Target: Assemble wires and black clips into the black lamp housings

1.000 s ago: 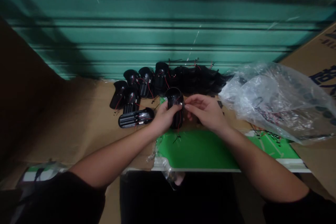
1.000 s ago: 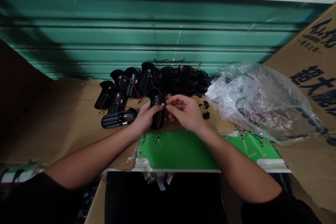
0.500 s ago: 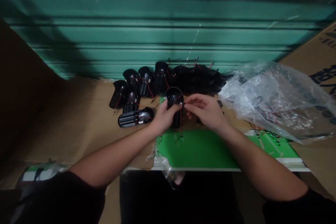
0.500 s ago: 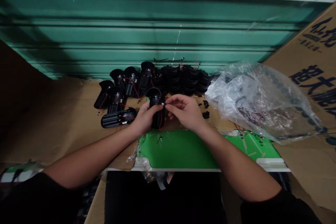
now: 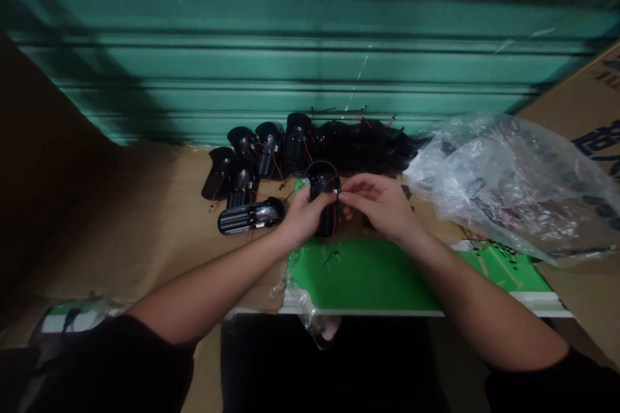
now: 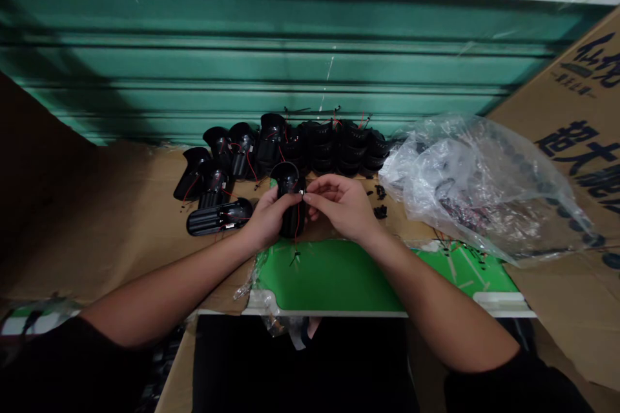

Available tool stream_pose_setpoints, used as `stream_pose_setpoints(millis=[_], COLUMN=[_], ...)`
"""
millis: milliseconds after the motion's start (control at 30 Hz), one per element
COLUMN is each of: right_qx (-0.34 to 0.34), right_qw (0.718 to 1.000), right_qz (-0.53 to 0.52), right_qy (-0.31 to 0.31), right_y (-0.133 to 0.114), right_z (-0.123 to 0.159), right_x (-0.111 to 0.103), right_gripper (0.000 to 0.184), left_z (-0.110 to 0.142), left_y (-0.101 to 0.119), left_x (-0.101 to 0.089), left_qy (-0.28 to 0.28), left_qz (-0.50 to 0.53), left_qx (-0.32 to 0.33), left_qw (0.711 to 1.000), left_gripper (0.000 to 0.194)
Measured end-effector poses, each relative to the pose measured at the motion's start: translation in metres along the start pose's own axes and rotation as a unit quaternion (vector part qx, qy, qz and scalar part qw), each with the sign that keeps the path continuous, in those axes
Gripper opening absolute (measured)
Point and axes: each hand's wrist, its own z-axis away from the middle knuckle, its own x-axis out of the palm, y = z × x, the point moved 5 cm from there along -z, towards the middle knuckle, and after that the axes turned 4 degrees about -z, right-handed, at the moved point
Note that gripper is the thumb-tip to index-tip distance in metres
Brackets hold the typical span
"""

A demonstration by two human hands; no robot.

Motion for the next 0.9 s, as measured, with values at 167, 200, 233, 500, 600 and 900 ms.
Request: stream_pose_setpoints(millis=[167,200,233,500,600,900], right_qx=[0.002,0.002,0.002,-0.005,-0.004,0.004], right_qw=[1.0,1.0,1.0,1.0,0.998,0.997], right_qz=[-0.005,-0.006,-0.008,-0.027,-0.055,-0.078], right_qy=[-0.004,-0.006,-0.007,-0.006,-0.01,0.007], right_y=[-0.0004,-0.0004,-0.0004,0.0006,0.0014,0.0036], right_z=[-0.0005,-0.0008,-0.0011,-0.0017,-0.0018,-0.0023], right_x=[0.0001,0.0003,0.0004,-0.0017,-0.0014,-0.0012], right_gripper=[0.047,0.046,0.046,0.042,0.037,0.039], left_z=[0.0005,0.0008,0.001,0.0023,0.0027,0.0018], left_y=[0.0002,0.0004,0.0006,0.0008,0.0003,0.0004], left_x=[0.0006,0.0005,0.0003,-0.0003,-0.0017,-0.0016], left_qy=[-0.008,-0.006,-0.003,0.004,0.013,0.012], left_qz=[0.002,0.004,0.005,0.023,0.036,0.037], left_qx=[-0.003,-0.005,-0.008,-0.029,-0.04,-0.033], left_qw=[1.0,1.0,1.0,0.999,0.998,0.999], left_gripper=[0.04,0.04,0.04,0.043,0.044,0.047])
